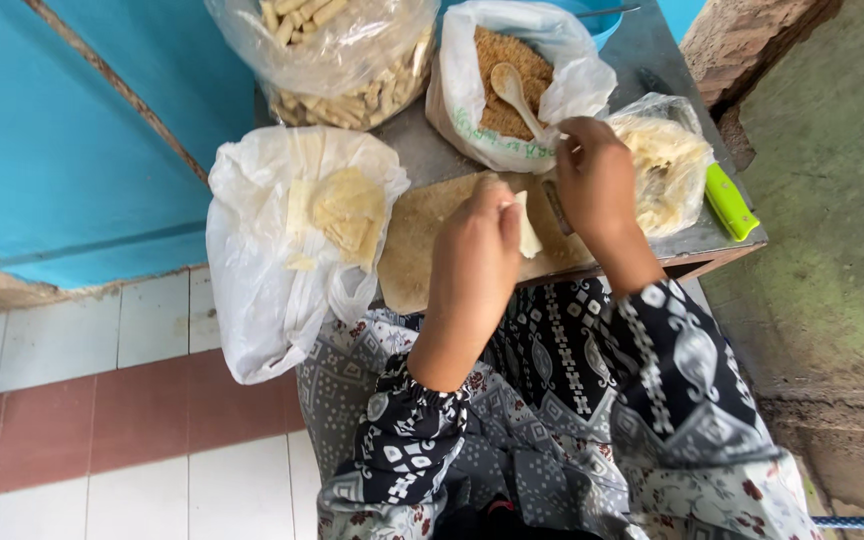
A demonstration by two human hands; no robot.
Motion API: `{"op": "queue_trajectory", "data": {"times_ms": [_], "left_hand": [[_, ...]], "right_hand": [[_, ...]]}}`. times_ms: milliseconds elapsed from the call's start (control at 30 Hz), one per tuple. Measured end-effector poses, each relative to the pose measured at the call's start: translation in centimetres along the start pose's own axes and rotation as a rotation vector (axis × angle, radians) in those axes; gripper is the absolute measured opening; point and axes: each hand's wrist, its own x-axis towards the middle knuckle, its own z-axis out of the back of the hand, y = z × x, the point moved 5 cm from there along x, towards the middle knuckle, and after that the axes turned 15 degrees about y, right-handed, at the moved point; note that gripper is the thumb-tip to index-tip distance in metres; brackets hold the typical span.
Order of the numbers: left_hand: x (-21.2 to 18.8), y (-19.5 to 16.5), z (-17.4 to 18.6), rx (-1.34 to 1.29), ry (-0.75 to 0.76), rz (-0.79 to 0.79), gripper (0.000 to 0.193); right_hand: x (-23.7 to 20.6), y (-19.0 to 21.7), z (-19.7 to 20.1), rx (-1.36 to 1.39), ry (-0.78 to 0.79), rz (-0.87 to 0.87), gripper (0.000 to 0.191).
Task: The person cuts thin pastry sheets on a cutting board with a knife, spoons a brown sugar filling onto a cut piece, and folds the wrapper over the filling into a small filled pastry, repeating the cycle and setting finished pieces aside.
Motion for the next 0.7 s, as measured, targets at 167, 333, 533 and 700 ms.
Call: {"op": "queue_trajectory", "data": {"times_ms": [167, 333, 533, 700], "left_hand": [[-1.2, 3.7, 0.5, 0.08, -0.158, 0.065, 0.007], [-3.6, 6.2, 0.9, 0.13, -0.128, 0.232, 0.009], [-4.4, 6.3, 1.9, -0.082, -0.114, 0.204, 0.011], [-4.6, 6.7, 2.2, -0.101, -0.099, 0.216, 0.011]], "right_hand": [[4.4, -0.9, -2.4, -0.302, 0.066, -0.154, 0.018], [5.8, -1.2, -3.3, -0.32, 0.071, -0.203, 0.007], [5.8, -0.9, -1.3, -0.208, -0.071, 0.069, 0.006], [7.9, -1.6, -1.7, -0.026, -0.121, 0.141, 0.003]]}}
